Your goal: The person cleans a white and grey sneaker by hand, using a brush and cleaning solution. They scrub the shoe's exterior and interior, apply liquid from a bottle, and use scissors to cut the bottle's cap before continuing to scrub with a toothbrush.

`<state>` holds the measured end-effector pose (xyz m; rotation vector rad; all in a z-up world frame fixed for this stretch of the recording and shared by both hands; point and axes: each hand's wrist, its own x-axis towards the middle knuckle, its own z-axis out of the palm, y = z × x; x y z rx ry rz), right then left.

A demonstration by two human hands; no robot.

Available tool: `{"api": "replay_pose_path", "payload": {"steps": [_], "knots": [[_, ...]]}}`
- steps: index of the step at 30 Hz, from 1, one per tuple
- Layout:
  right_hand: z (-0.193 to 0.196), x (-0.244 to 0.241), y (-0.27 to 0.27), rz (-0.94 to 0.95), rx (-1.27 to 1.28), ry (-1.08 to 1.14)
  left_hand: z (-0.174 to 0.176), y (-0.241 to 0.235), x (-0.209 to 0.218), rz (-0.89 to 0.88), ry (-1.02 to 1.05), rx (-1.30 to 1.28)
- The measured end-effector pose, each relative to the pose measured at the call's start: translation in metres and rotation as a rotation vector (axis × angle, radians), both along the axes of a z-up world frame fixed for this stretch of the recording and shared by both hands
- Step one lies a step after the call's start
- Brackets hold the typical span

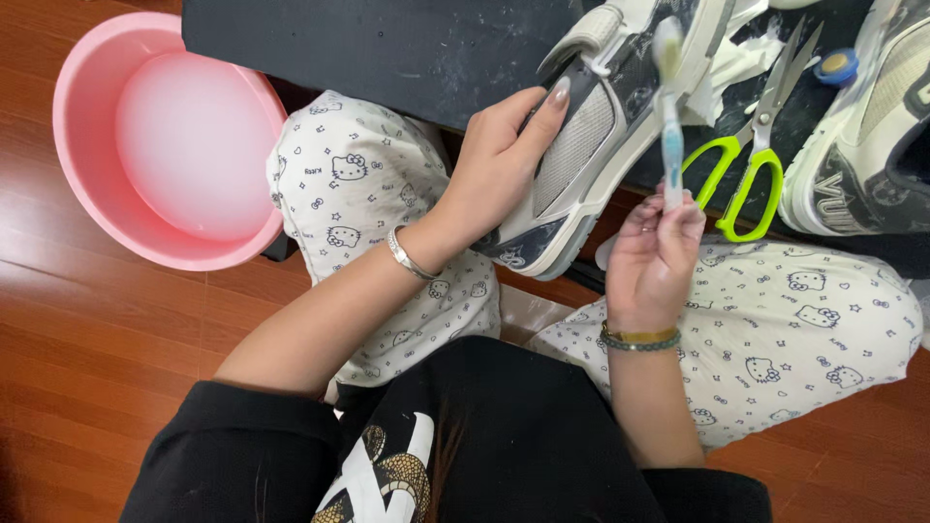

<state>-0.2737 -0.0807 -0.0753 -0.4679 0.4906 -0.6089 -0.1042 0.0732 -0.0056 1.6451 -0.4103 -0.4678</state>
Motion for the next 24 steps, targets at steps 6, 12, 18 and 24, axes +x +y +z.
{"api": "replay_pose_path", "payload": {"steps": [6,12,18,24], "knots": [[0.026,-0.007,-0.014,-0.075,0.351,-0.042,0.013,-0.001,-0.005,-0.017,-0.085,0.048],[0.053,-0.024,-0.019,0.076,0.415,-0.109,0.018,0.004,-0.024,-0.044,-0.212,0.108],[0.076,-0.04,-0.03,0.324,0.082,-0.129,0.026,-0.007,-0.027,-0.06,-0.199,0.2],[0.083,-0.07,-0.05,0.267,-0.01,-0.152,0.041,-0.01,-0.016,-0.094,0.241,-0.004]]}}
